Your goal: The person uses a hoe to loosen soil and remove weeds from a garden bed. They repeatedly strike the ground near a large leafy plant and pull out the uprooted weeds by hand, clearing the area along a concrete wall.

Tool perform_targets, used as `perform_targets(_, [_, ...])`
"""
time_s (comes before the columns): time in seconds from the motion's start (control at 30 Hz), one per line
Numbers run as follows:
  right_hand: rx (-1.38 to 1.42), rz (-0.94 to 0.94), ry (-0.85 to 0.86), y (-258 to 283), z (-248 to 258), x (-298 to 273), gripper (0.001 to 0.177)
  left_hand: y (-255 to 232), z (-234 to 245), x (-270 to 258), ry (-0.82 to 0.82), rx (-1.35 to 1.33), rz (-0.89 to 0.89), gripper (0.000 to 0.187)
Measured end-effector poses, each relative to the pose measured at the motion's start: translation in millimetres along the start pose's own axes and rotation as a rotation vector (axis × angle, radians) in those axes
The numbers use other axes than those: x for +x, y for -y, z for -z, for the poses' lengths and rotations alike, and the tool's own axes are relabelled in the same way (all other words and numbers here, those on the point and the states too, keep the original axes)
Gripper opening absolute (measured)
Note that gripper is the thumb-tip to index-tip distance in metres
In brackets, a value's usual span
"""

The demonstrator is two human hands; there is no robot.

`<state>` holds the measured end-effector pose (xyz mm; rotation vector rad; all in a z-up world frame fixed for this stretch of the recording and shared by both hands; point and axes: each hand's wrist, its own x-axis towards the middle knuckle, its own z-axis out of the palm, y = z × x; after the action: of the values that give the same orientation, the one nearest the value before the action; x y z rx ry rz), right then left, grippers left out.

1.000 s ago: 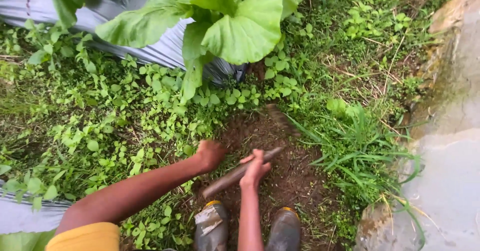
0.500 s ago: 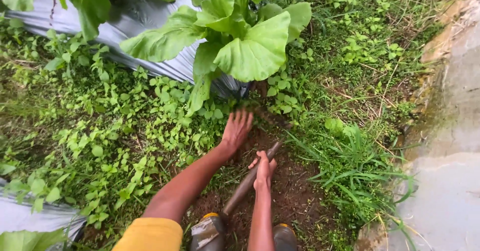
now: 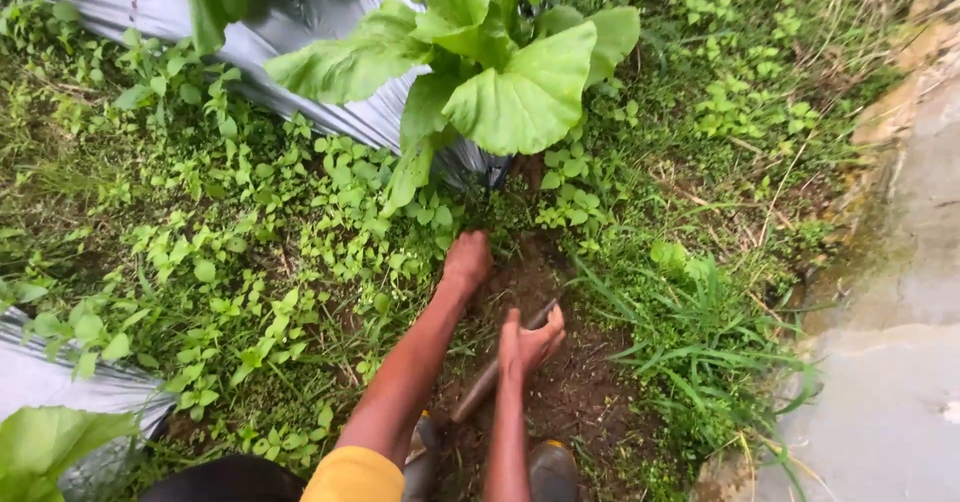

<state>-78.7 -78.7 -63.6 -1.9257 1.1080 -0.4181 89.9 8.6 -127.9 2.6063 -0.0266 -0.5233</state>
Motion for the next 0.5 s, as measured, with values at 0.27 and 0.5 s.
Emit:
perform_targets(0.27, [0.122, 1.205, 1.610, 325.9, 177.2, -89.5, 0.077, -71.6, 147.9, -74.3, 0.384, -0.301, 0.273, 0.058])
perform_targets(0.5, [-0.135, 1.619, 1.622, 273.3, 173.5, -129.9, 0.082, -56.8, 128.1, -56.2, 0.362, 0.275, -0.144, 0.021])
